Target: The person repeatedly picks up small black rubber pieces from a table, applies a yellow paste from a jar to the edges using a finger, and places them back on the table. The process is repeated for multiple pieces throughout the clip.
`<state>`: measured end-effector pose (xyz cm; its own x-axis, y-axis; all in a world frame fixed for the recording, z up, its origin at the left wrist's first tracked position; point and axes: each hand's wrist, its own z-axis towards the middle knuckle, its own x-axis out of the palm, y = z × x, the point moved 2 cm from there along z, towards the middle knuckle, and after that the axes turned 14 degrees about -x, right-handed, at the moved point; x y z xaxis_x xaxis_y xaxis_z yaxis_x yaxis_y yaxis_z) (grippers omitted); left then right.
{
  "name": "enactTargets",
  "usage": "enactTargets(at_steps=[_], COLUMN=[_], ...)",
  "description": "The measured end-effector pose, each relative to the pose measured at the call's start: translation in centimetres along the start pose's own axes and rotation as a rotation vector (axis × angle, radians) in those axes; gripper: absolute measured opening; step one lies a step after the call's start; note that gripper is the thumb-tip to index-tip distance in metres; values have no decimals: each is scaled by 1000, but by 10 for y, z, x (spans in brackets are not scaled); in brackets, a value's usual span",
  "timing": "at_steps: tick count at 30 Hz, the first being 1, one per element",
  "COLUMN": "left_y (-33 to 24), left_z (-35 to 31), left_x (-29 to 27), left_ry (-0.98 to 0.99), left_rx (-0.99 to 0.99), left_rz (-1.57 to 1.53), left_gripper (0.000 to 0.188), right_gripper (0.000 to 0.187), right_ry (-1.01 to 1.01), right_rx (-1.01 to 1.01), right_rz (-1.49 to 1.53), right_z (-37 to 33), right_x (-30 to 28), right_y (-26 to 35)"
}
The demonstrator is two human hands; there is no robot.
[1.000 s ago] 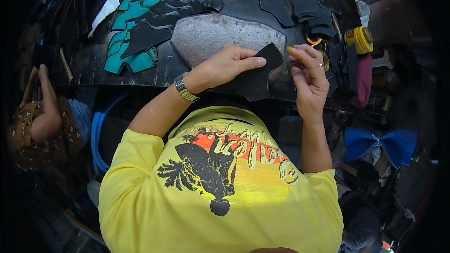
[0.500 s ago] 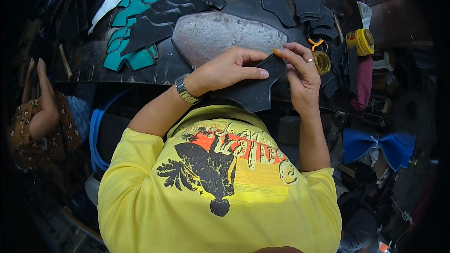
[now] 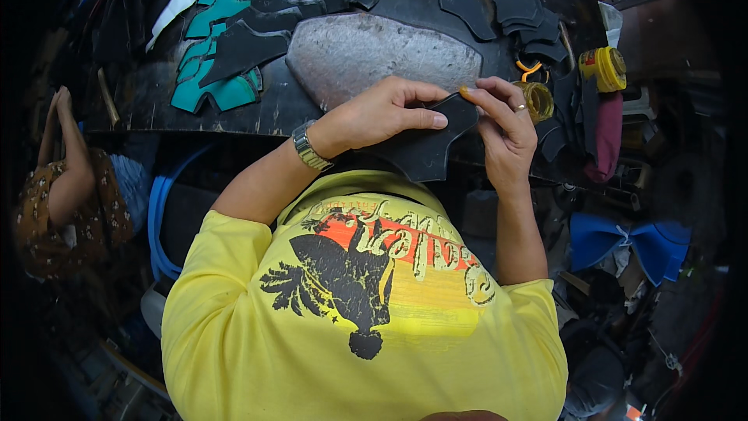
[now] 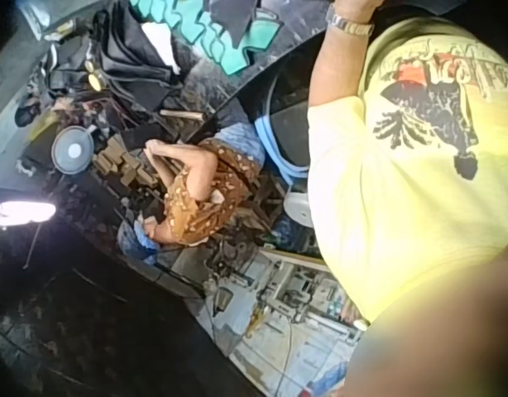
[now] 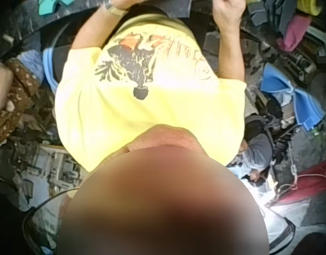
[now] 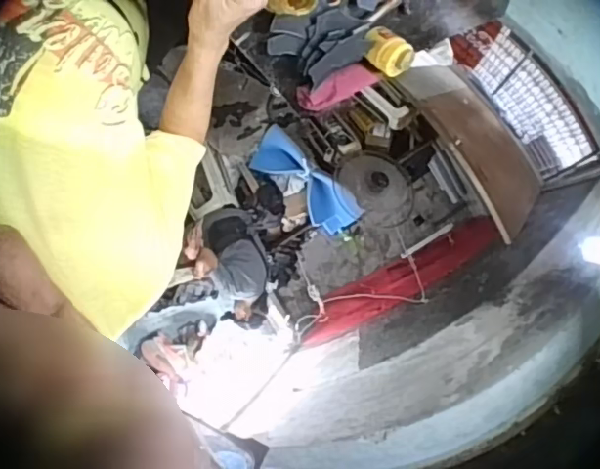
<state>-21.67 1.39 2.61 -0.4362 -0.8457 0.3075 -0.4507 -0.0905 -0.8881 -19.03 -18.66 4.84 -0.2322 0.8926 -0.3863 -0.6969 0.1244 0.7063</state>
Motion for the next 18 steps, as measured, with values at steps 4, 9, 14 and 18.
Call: enactTargets(at_steps=[4, 9, 14, 18], left_y=[1, 2, 1, 2], left_z=[0, 0, 1, 4], left_x=[1, -1, -1, 4], left_ry=[15, 0, -48, -88], left_rx=[-43, -76, -55, -23], left_rz=[-103, -219, -173, -79], left_gripper=[35, 34, 34, 34], right_gripper=[42, 45, 46, 53], right_ry=[-18, 40, -65, -47], right_rx=[-108, -249, -211, -231], right_rz=[-84, -228, -266, -349], right_z=[-11, -20, -19, -17], right_x=[-6, -17, -21, -14], right_y=[0, 3, 8, 7])
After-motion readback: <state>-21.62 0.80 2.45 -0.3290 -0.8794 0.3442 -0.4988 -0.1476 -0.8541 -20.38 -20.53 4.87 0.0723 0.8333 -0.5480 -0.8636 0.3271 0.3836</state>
